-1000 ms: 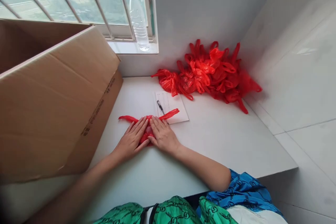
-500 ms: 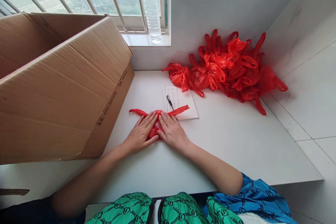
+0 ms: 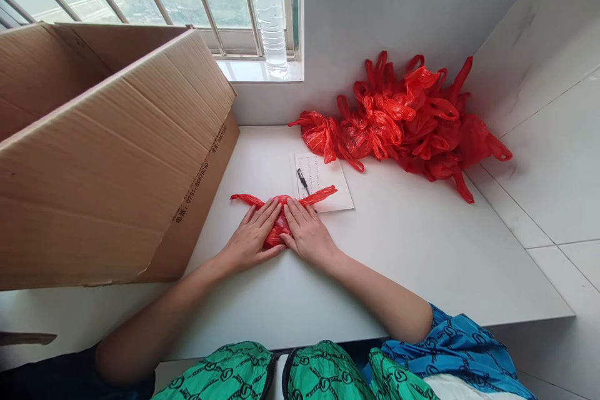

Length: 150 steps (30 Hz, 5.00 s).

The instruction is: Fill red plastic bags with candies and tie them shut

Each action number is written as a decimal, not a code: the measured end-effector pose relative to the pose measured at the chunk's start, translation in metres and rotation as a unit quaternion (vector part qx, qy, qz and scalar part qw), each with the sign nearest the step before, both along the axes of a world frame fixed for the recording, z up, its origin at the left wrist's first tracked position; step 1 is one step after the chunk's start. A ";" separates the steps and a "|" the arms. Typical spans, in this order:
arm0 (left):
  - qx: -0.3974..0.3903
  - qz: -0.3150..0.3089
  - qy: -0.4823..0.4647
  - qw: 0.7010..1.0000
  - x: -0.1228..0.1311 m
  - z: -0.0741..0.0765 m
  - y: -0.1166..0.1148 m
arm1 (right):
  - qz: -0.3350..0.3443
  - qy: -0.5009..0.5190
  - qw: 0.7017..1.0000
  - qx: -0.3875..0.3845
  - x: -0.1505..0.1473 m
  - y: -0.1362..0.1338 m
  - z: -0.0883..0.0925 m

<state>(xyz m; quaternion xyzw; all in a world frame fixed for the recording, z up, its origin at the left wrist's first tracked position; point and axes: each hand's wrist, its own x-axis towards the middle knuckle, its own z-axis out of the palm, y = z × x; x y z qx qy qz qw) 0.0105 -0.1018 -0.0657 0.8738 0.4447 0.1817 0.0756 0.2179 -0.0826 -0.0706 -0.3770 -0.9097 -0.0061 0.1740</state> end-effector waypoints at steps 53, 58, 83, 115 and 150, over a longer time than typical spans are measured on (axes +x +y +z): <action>-0.117 -0.005 -0.311 0.943 -0.006 0.020 0.002 | 0.046 0.137 0.960 -0.241 0.031 -0.002 0.054; 0.030 0.090 -0.297 0.950 -0.013 0.026 0.005 | 0.024 0.105 0.973 -0.205 0.038 0.000 0.060; -0.385 0.094 -0.630 0.667 -0.006 0.037 -0.002 | -0.068 0.362 0.833 -0.413 0.034 0.000 0.069; -0.448 0.028 -0.650 0.612 0.012 0.046 -0.015 | 0.075 0.372 0.864 -0.331 0.023 -0.021 0.064; -0.302 0.065 -0.340 0.888 -0.002 0.092 -0.061 | 0.062 0.298 0.919 -0.251 0.030 -0.019 0.066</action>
